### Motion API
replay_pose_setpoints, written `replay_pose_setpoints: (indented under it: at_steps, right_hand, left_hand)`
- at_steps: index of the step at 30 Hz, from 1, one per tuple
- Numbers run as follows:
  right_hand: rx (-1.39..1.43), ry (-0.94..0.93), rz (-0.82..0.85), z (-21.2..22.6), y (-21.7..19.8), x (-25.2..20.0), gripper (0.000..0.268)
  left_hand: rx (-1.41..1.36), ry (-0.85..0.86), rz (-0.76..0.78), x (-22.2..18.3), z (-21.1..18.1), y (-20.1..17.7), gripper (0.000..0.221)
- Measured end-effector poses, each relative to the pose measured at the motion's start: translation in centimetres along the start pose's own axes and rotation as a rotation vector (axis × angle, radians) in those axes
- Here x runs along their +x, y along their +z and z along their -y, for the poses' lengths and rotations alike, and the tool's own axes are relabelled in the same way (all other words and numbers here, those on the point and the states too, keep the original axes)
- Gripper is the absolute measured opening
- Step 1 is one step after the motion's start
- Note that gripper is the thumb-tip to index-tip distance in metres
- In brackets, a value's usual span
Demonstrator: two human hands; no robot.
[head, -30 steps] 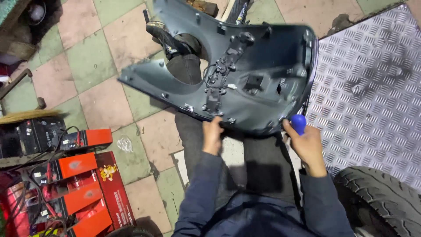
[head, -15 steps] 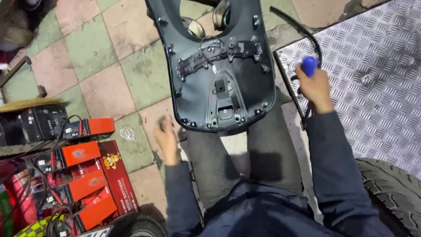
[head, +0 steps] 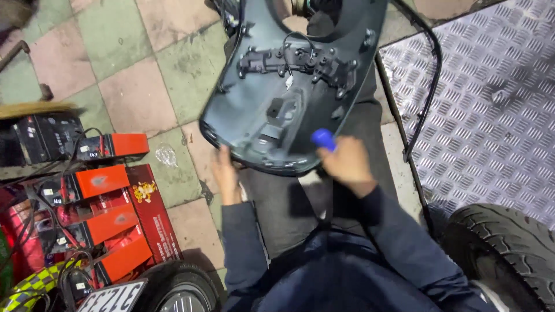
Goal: Removing plastic body panels from a motorcycle using a screwdriver and manual pulling.
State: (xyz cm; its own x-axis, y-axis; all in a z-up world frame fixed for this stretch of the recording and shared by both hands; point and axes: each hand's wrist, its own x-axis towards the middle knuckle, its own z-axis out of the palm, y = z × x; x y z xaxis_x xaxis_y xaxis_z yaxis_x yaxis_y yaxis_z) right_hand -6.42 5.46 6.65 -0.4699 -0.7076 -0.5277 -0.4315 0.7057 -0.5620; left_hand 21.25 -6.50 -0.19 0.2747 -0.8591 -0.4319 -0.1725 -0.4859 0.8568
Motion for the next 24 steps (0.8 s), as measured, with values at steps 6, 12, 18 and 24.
replay_pose_setpoints:
  at_steps: [6, 12, 18, 24]
  right_hand:
    - [-0.034, -0.038, 0.249, 5.0, -2.8, -3.9, 0.041]
    - [0.14, -0.057, -0.118, -4.5, -1.6, 8.7, 0.033]
    - [-0.042, -0.183, -0.16, 0.3, -5.8, 6.5, 0.048]
    - [0.242, -0.163, 0.027, -3.3, 0.6, 14.5, 0.027]
  left_hand:
    - [0.396, -0.04, 0.103, -2.7, -5.4, -0.6, 0.091]
    - [0.086, 0.086, 0.116, -2.8, -1.8, 1.0, 0.062]
    - [0.165, 0.178, 0.258, 6.9, -1.6, -0.6, 0.054]
    - [0.124, 0.187, 0.274, 16.4, -0.6, -0.4, 0.073]
